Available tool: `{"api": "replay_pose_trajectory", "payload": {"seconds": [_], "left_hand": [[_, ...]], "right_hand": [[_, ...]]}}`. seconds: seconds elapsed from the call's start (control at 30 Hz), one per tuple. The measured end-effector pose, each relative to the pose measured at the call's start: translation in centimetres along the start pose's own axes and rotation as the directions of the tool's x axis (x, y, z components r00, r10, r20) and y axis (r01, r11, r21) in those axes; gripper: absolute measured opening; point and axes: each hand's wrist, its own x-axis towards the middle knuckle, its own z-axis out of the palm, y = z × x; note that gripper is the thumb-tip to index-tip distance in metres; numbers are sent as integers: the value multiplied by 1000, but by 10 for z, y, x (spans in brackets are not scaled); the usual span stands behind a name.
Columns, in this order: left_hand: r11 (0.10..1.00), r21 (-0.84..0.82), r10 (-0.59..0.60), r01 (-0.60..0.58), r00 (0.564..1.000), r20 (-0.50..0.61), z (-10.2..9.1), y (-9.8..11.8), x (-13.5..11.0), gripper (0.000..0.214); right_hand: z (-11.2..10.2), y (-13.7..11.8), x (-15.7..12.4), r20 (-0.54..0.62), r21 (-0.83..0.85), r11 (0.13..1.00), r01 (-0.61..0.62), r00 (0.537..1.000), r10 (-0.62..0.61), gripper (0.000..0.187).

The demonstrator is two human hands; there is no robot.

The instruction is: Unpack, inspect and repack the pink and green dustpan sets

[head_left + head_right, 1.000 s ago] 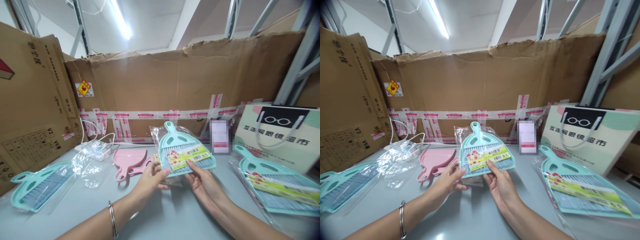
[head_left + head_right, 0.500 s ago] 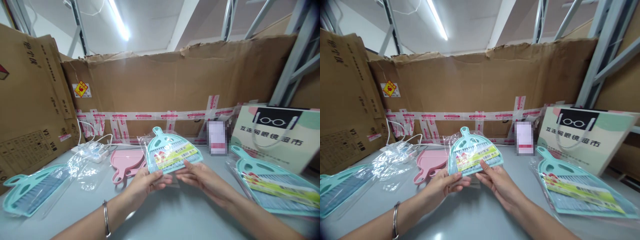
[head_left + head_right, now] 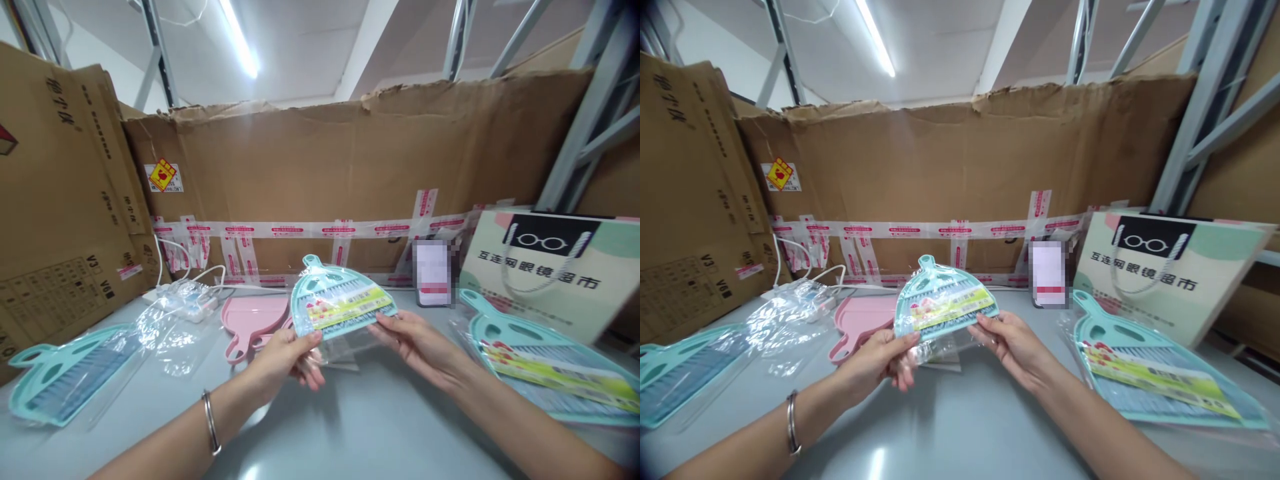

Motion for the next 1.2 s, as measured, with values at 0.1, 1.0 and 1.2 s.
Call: {"api": "replay_pose_trajectory", "payload": {"seconds": [0.1,1.0,1.2], "left_hand": [[987,158,36,-39,999,24,-1,3,-1,49],[895,101,443,-434,892,-94,9,-19,4,50],[858,201,482,-472,876,-3,14,-17,-3,51]], "right_hand": [[-4,7,6,-123,80,997,22,992,-12,16],[13,11,-8,-125,44,999,16,992,-11,15],[7,18,-2,-219,20,1000,17,976,-13,16]]}}
